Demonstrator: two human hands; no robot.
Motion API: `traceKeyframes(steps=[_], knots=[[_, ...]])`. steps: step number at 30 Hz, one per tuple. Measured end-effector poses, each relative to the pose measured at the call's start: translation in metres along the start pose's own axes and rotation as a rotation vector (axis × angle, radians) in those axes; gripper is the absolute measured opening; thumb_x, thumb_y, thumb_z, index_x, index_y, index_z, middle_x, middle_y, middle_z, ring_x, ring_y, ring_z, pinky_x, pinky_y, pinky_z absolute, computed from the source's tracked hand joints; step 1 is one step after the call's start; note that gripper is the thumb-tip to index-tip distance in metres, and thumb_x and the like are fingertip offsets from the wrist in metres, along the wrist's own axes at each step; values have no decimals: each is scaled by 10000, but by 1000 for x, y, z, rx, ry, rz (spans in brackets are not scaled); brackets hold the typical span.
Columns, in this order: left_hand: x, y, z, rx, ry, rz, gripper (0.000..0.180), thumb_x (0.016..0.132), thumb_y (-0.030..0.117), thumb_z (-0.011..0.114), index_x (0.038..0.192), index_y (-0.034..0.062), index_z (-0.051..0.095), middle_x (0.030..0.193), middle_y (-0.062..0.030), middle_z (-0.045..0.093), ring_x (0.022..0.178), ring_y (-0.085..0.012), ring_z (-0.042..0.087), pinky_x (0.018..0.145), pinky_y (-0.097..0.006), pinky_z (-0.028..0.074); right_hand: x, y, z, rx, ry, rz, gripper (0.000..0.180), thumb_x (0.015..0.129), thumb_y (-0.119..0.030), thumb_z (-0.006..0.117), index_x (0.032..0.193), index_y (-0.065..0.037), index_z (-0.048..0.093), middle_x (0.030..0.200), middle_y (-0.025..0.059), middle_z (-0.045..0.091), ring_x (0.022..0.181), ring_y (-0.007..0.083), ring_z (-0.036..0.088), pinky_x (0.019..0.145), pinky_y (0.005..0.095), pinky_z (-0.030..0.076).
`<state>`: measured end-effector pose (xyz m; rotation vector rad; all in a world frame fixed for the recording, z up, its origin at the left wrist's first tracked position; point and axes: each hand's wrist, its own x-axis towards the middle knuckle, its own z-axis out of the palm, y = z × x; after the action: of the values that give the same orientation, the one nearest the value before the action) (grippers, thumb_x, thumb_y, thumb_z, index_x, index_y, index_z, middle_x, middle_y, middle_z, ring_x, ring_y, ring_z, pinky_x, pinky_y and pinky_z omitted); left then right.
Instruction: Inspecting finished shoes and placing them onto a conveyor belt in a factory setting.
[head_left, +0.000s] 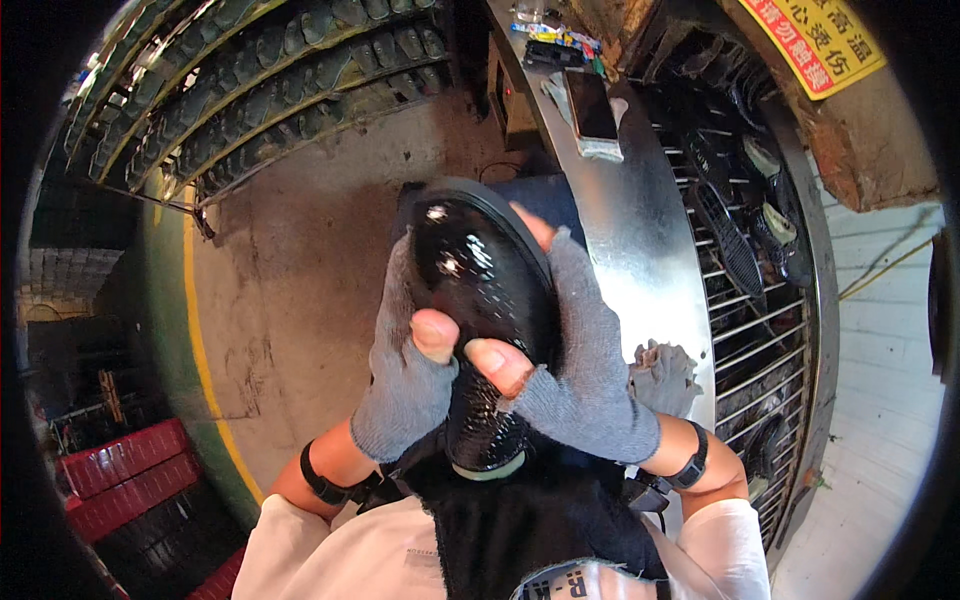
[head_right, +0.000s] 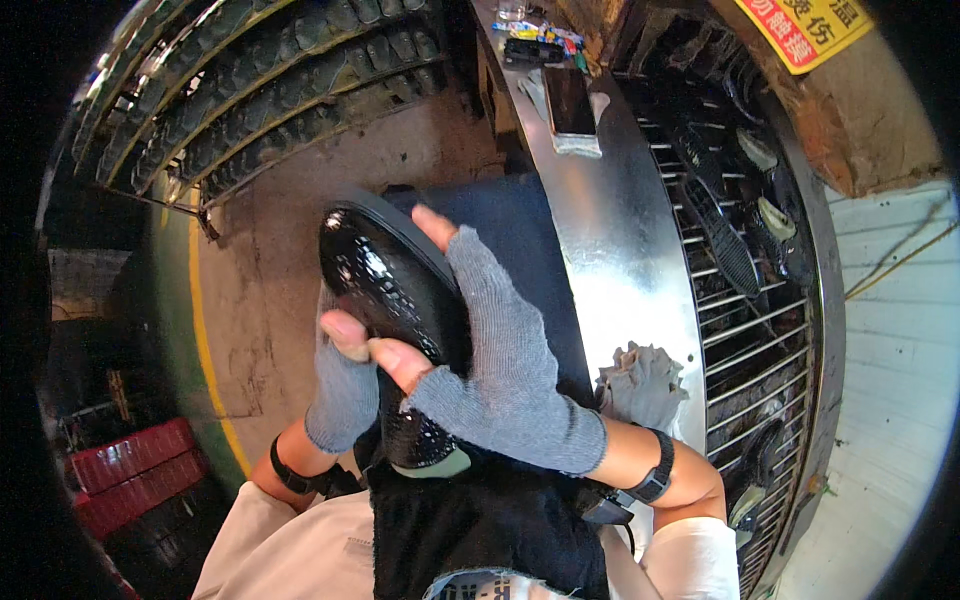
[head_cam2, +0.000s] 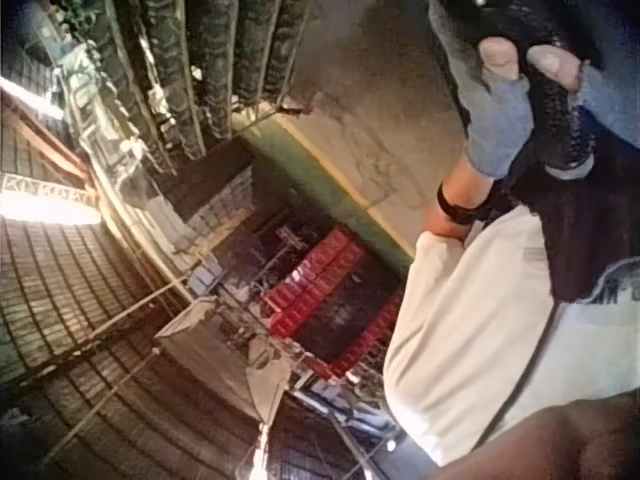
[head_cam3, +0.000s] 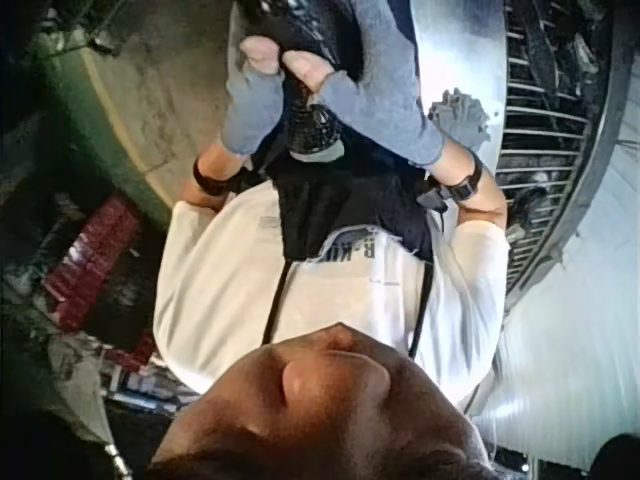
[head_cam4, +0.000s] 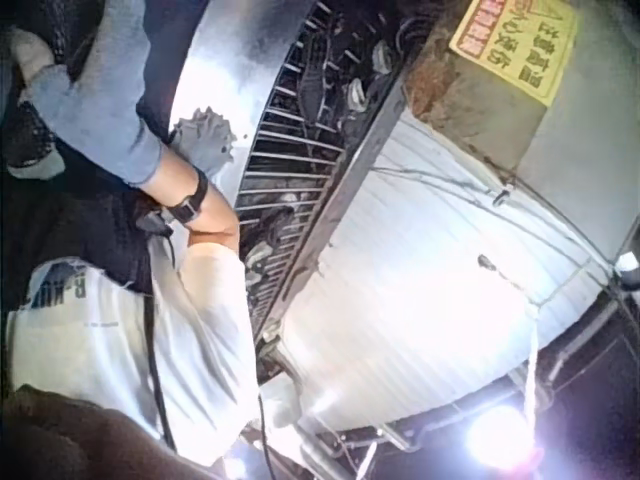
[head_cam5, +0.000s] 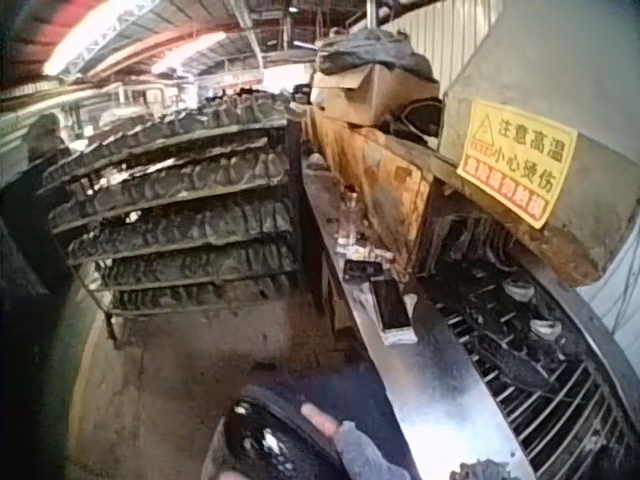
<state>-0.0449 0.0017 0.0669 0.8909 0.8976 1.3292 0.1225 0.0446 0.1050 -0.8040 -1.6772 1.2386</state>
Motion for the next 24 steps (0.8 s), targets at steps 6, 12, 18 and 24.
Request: traceKeyframes(steps=[6, 12, 18, 24], knots=[[-5, 5, 2, 284, 234, 84, 868, 1014, 553, 681, 1573, -39, 378, 1489, -173, 556, 1369, -279, 558, 1181, -412, 434, 30, -13, -12, -55, -91, 93, 907, 888, -364, 777, 1628, -16, 385, 1449, 159, 594, 1305, 239, 597, 1119, 370, 456], [30, 27, -26, 283, -126, 231, 643, 1091, 478, 576, 1519, 2, 527, 1431, -146, 615, 1328, -216, 567, 1158, -353, 421, -28, 55, -8, 1005, -69, 703, 722, 1021, -395, 682, 1592, -38, 420, 1438, 157, 632, 1280, 267, 656, 1116, 408, 541], [107, 16, -21, 321, -179, 49, 689, 1086, 519, 530, 1548, 9, 491, 1297, -94, 666, 1141, -167, 661, 996, -298, 523, -12, 101, -15, 1453, -196, 774, 653, 1019, -473, 636, 1426, 23, 519, 1294, 244, 683, 1143, 365, 729, 1027, 462, 618], [57, -35, -10, -92, 138, 90, 596, 1056, 352, 592, 1551, 32, 505, 1385, -87, 592, 1311, -165, 528, 1160, -319, 384, -76, 52, -23, 1050, 5, 927, 710, 1003, -392, 694, 1540, 9, 460, 1420, 195, 642, 1217, 289, 698, 1071, 427, 591]])
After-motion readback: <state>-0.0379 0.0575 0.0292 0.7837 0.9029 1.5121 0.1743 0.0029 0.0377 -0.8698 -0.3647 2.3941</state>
